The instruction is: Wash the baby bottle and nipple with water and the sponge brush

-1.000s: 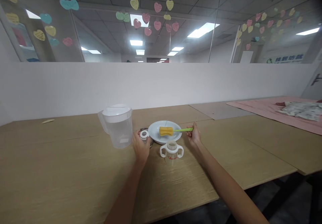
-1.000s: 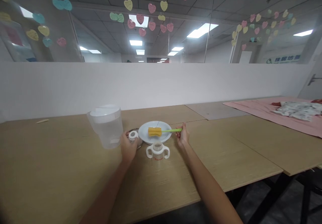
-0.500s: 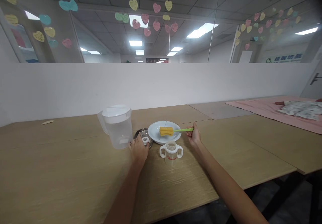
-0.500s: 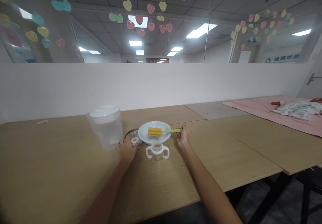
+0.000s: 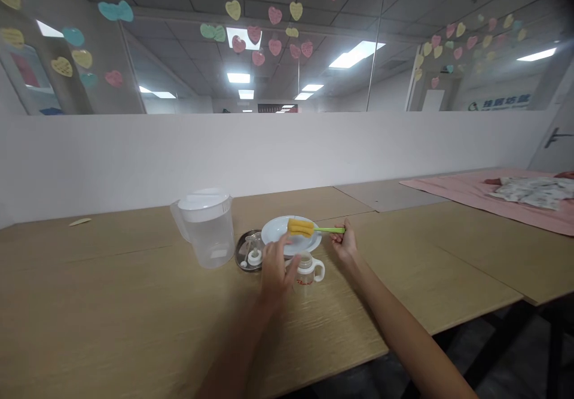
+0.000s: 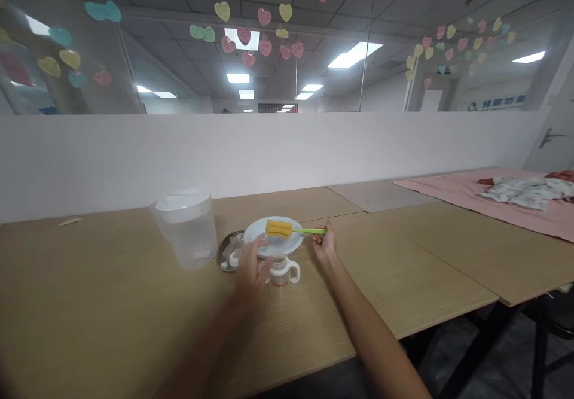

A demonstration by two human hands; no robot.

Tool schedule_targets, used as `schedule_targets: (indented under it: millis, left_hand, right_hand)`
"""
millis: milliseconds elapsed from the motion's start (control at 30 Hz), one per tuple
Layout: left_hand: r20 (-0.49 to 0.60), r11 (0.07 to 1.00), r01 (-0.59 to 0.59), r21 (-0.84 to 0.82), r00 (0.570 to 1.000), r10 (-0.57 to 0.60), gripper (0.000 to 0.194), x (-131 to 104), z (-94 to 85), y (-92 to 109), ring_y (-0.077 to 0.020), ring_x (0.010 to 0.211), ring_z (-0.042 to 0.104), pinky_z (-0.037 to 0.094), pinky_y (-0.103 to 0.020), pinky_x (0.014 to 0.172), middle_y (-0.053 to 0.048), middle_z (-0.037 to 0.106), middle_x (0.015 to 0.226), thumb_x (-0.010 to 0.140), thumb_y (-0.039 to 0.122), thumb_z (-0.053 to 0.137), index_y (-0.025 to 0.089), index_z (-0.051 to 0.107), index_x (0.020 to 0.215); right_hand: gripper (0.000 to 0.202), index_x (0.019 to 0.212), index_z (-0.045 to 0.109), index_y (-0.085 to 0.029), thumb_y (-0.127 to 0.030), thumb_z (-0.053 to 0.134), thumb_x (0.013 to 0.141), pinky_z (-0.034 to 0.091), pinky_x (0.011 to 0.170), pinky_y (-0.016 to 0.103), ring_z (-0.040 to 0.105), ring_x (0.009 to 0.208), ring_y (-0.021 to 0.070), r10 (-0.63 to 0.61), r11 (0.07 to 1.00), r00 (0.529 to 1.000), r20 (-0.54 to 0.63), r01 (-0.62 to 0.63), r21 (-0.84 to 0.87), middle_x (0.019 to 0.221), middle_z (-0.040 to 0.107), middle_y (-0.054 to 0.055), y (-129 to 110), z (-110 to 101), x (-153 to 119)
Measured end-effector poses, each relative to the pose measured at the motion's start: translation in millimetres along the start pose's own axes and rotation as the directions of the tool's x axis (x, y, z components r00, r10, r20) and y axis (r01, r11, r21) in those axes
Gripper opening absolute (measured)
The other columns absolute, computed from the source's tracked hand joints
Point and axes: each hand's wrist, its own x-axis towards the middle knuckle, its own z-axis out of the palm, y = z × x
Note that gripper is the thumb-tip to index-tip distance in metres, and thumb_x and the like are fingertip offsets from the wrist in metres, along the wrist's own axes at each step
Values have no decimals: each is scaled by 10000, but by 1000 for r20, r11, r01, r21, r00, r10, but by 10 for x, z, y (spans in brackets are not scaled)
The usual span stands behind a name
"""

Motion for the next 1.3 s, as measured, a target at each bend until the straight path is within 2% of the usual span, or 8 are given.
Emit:
schedule_targets:
  millis: [133,367,600,733,833,900,1100,1300]
  left_hand:
    - [140,984,-16,-180,989,42,415,-129,122,176,-248,1078,568,425,-408,940,-120,618,1158,854,373,514,185,484,1223]
    - [135,885,280,-372,960,-247,615,-173,231,189,-224,976,642,519,-359,846,-78,675,1083,672,394,728,212,493,1211]
    - [234,861,299,-412,948,-217,573,-172,249,200,-215,844,672,564,-324,730,-49,714,983,615,388,774,240,580,1134]
    - [43,856,293,-426,952,-304,564,-109,159,201,-227,881,667,557,-327,752,-58,706,1018,613,420,772,213,598,1107]
    - [-181,879,288,-379,909,-376,574,-21,46,113,-239,949,648,539,-340,800,-77,686,1066,642,457,746,185,582,1120]
    - [-255,912,275,-305,899,-356,590,26,-14,12,-241,962,641,524,-349,829,-76,682,1067,635,472,748,187,579,1123]
    - [-352,978,195,-70,913,-207,557,57,-69,-224,-253,988,621,485,-379,872,-105,662,1106,699,466,708,183,571,1159]
    - [-355,983,79,165,935,-15,472,64,-135,-257,-253,997,610,440,-378,888,-96,666,1093,764,440,657,215,569,1169]
  right_hand:
    - [417,623,421,-199,-538,506,851,287,296,146,227,286,28,34,999,998,-57,-32,36,360,307,-110,-8,24,-17]
    - [431,609,426,-195,-543,505,850,284,298,145,221,280,25,68,996,995,-72,-64,55,345,296,-111,0,43,-25]
    - [453,605,415,-198,-578,498,839,286,293,149,238,283,27,90,995,994,-69,-86,60,357,321,-105,-27,33,-14]
    - [446,610,416,-194,-557,478,861,288,299,142,244,289,23,106,991,992,-69,-100,86,366,321,-104,-41,46,-30]
    - [440,622,430,-190,-551,471,869,285,304,134,221,291,19,111,989,992,-57,-104,104,366,291,-113,-54,71,-59]
    - [448,630,437,-190,-576,479,855,285,308,133,220,296,22,118,988,993,-25,-115,106,367,258,-120,-73,93,-84]
    - [545,547,334,-197,-647,542,771,290,320,141,258,313,23,162,980,970,181,-179,84,371,256,-114,-133,171,-177]
    - [443,605,504,-163,-557,661,732,348,340,151,303,323,27,175,984,954,243,-175,-22,363,328,-107,-79,235,-241]
